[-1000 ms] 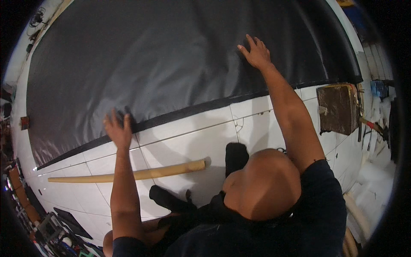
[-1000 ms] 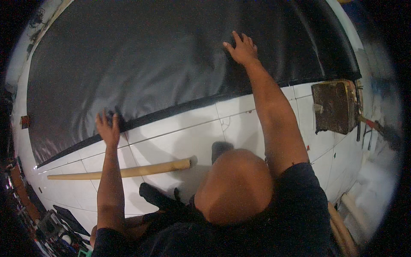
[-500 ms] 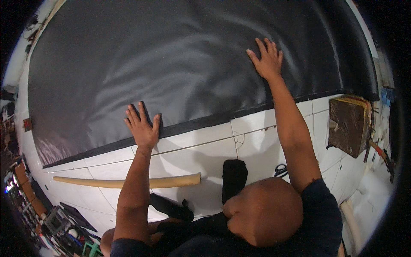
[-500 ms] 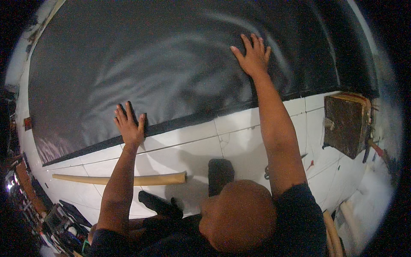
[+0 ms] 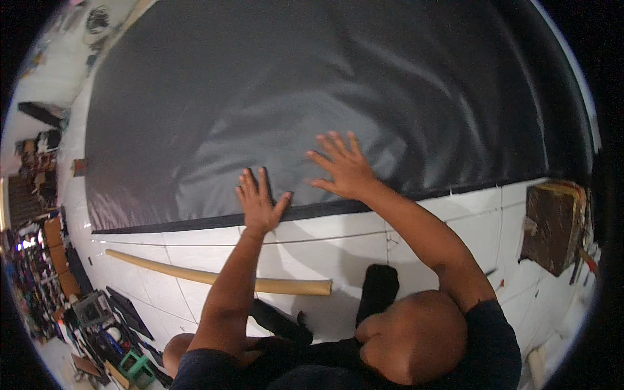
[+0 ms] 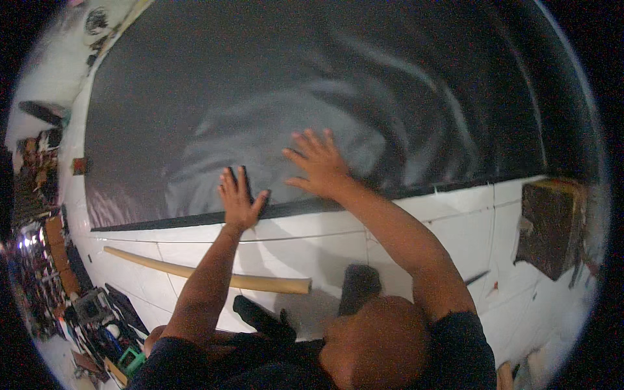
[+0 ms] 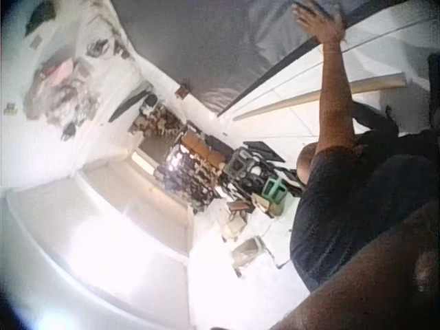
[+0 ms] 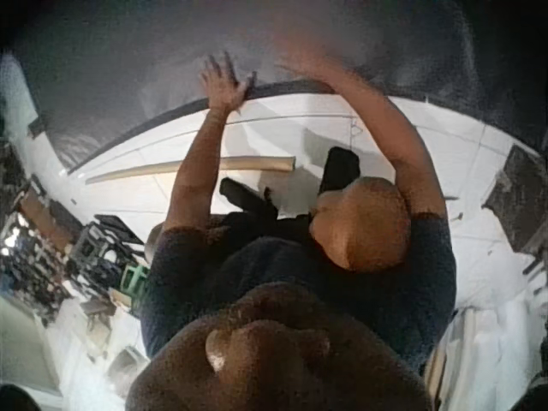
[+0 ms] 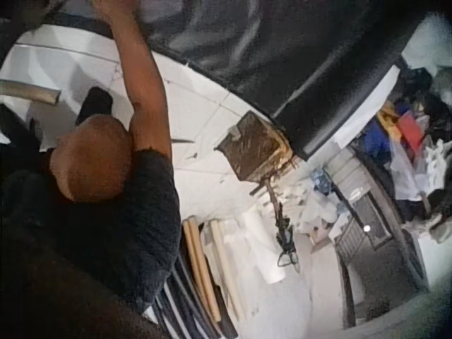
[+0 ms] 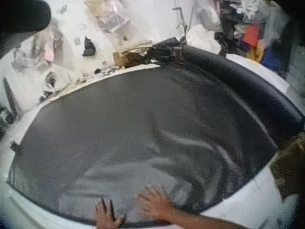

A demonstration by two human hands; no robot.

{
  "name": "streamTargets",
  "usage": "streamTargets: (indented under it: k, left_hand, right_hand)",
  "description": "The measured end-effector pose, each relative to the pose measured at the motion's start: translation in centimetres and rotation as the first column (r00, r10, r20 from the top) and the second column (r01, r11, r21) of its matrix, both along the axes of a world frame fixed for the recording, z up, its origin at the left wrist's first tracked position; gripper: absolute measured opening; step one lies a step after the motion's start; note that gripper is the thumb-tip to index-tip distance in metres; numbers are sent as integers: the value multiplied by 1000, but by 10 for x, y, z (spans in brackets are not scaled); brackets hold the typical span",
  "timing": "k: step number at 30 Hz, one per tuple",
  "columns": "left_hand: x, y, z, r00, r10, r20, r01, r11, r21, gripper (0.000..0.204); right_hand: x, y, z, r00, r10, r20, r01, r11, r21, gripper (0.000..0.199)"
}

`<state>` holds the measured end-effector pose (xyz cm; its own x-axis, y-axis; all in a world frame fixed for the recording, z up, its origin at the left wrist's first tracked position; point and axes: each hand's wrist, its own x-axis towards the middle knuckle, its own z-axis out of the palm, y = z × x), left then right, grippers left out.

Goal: The person unrolls and spreads a black sheet on the floor, measures and aligns it using a wooden stick, cuts the sheet with scissors, and folds the cut material.

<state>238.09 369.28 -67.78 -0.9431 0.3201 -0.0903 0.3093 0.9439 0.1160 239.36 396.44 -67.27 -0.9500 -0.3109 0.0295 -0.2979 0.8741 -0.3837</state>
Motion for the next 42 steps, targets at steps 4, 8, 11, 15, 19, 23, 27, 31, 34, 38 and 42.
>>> streamTargets:
  k: [4,8,11,15,19,23,27,31,34,38,42]
  left_hand:
    - [-2,-13,13,993,20,117,-16,999,-31,96]
    - [-1,6,7,999,4,38,-9,994,112,89]
    - [-12,-9,20,986,62,154,-111,937,332,79]
    - [0,-65,21,589,799,-120,-699,579,419,72]
    - [11,-120,8,-16,767,642,-772,-418,480,67]
    - [0,-128,-11,346,445,826,-608,-564,558,30]
    - [-11,-104,3,98,439,893,-538,-732,419,21]
    - [-8,-159,-25,242,317,917,-639,-659,396,19]
    - [-11,-168,-26,211,282,936,-640,-684,351,14]
    - [-8,-159,-32,382,182,906,-606,-691,394,17]
    - [-8,-107,-15,358,328,874,-605,-632,485,25]
  right_hand:
    - [26,2,47,975,-207,-75,208,978,2,73]
    - [43,18,22,964,-231,130,212,967,141,76]
    - [44,16,11,968,-227,111,214,970,119,76]
    - [44,13,24,971,-204,124,191,975,111,77]
    - [44,33,10,970,-232,70,239,961,-135,75]
    - [54,53,1,918,-395,38,396,905,-154,69]
    - [111,98,17,753,-656,-40,619,729,-293,58]
    - [204,115,26,634,-773,1,716,587,-378,39]
    - [300,116,24,323,-925,200,935,279,-219,31]
    - [388,79,66,98,-927,361,995,94,-28,34]
    - [368,42,156,333,-875,351,914,391,106,37]
